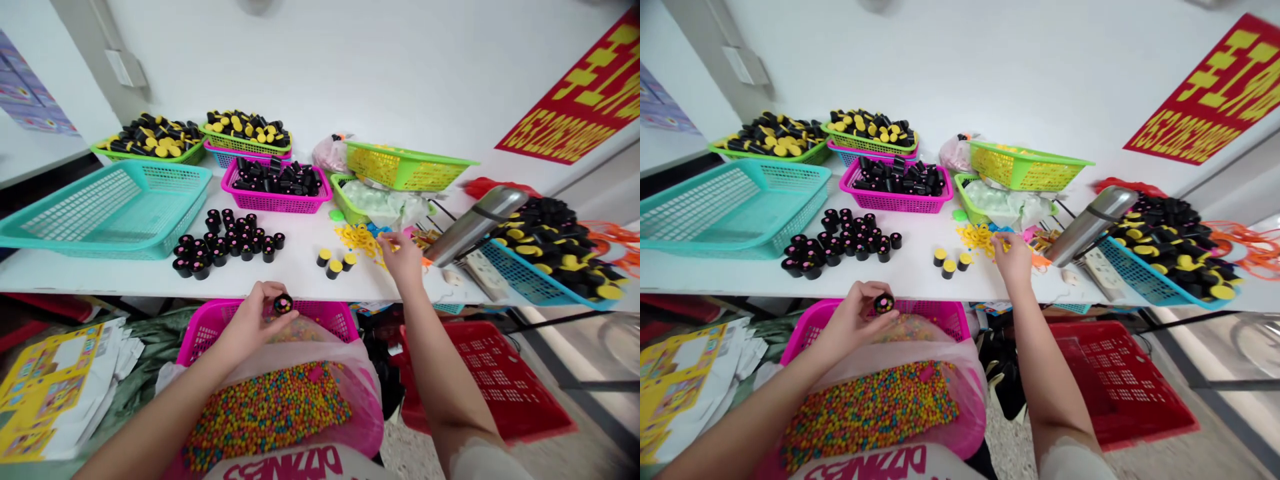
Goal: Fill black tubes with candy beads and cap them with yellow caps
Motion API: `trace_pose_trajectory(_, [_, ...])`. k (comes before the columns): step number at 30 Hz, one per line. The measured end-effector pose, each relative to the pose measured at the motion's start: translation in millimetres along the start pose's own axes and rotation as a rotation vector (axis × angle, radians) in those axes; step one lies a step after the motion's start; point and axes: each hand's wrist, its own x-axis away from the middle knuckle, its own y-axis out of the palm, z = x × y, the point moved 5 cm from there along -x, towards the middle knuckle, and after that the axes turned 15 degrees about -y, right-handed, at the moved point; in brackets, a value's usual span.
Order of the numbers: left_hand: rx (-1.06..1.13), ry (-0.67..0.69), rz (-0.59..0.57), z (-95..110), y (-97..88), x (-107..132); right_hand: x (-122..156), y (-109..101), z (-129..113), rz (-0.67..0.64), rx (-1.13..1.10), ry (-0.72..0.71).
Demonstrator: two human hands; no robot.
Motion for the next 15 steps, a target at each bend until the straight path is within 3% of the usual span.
trace_pose_trajectory(2, [0.067, 0.071, 0.018, 3, -0.6, 4, 14, 0, -44, 0.014, -0.147, -0.006])
trace_pose_trajectory(3, [0.086, 0.105, 0.018, 4, -0.5, 6, 24, 6, -70, 0.005, -0.392, 0.000])
trace_pose_trajectory(5, [0.088, 0.159, 0.020, 4, -0.3, 9, 47, 26, -126, -0.194, -0.755, -0.001])
trace_pose_trajectory(8, [0.055, 0.219, 0.098, 0, -4.0, 14, 77, 48, -187, -0.411, -0.884, -0.067])
trace_pose_trajectory(10, [0.043, 0.242, 0.134, -5, -6.4, 17, 87, 61, -200, -0.448, -0.910, -0.003])
trace_pose_trajectory(12, [0.034, 0.242, 0.108, -10, -5.8, 19, 91, 70, -198, -0.437, -0.935, 0.085])
trace_pose_trajectory(15, [0.029, 0.208, 0.082, -15, -4.1, 20, 92, 79, -191, -0.400, -0.943, 0.107])
